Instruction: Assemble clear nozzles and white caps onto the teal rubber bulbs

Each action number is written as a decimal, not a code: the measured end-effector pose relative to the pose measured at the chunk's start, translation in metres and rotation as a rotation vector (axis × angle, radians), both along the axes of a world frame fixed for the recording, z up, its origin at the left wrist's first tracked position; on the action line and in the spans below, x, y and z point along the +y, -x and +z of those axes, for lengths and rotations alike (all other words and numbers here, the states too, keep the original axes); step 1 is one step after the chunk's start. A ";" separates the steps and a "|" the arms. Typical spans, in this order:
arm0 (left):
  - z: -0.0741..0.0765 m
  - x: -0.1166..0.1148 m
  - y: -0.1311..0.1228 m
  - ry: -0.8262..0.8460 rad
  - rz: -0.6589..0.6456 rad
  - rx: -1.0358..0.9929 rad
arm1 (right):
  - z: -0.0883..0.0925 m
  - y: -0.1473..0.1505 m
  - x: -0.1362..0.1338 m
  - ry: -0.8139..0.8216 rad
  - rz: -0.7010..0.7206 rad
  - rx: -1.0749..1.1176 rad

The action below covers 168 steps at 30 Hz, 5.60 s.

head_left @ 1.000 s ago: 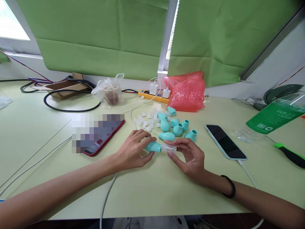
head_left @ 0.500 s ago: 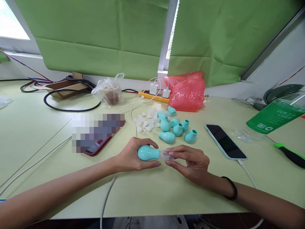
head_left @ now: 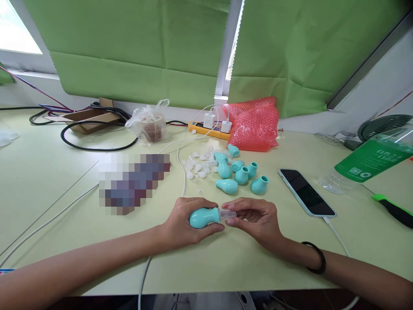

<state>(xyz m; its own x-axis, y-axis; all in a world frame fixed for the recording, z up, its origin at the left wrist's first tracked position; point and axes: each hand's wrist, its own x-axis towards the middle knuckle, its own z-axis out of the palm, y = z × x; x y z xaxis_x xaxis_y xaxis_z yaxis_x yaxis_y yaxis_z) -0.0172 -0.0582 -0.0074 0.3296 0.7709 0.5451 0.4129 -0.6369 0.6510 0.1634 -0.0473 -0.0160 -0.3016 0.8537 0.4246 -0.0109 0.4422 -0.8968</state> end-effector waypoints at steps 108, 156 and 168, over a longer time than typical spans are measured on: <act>-0.001 -0.004 0.006 0.142 0.082 -0.249 | 0.039 0.031 0.021 0.159 -0.021 0.094; -0.017 0.012 0.002 0.291 0.114 -0.063 | 0.042 0.005 0.079 -0.904 -0.259 -0.929; -0.022 0.018 0.000 0.325 0.095 -0.480 | 0.002 0.030 0.053 -0.901 0.013 -1.302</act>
